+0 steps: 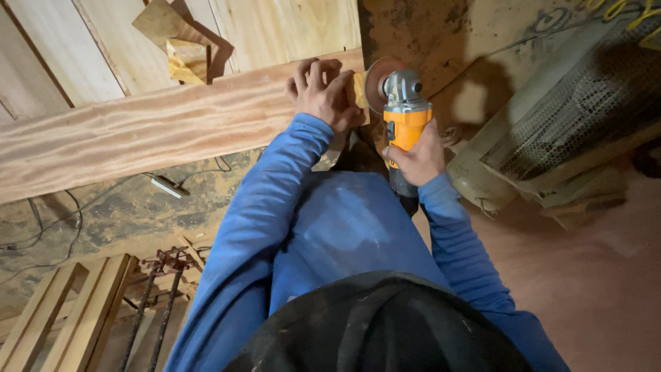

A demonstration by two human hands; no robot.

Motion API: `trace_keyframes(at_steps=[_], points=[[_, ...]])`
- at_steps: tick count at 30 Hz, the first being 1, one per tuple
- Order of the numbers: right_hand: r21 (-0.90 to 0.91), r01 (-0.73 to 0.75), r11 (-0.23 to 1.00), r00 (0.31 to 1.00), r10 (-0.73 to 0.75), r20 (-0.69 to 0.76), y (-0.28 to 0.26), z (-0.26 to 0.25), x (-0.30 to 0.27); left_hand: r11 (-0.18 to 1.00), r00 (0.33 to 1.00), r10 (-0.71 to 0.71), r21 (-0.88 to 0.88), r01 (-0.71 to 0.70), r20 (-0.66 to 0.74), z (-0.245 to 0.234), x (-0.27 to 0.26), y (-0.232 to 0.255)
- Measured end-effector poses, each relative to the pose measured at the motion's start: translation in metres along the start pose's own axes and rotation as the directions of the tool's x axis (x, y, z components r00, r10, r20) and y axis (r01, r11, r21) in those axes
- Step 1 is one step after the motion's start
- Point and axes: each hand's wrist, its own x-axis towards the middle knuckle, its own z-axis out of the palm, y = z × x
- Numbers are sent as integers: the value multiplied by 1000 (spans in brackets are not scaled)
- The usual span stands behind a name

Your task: The person uses an angle grinder to sand the edges of small wooden blocks. They hold the blocks with their left hand and operate the tool with their right hand, working on a wooden workbench. The person repeatedly picks up blocks from a bag and grinds their edges, creating wood dust.

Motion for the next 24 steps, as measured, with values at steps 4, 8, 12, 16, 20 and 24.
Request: trace_keyframes(at_steps=[4, 8, 12, 16, 20, 24], points=[[11, -65, 998, 998, 65, -15, 2, -1, -4, 1000, 1000, 11, -13, -10, 11, 3, -3, -4], [79, -45, 996, 999, 47, -22, 6, -5, -5, 1000, 1000, 18, -2, -18, 4, 3, -1, -3], [36, -124, 992, 992, 124, 10, 10, 1, -7, 1000, 999, -14, 14, 13, 48, -2, 0, 2], [-87, -84, 993, 996, 84, -5, 12, 6, -6, 999, 998, -20, -32, 21, 61, -4, 2, 5], [12, -196, 981, 980, 196, -23, 8, 0, -12, 1000, 999, 13, -7, -13, 52, -5, -2, 1], [97, -229, 969, 973, 229, 17, 9, -6, -9, 1000, 999, 17, -6, -17, 43, -3, 0, 0]])
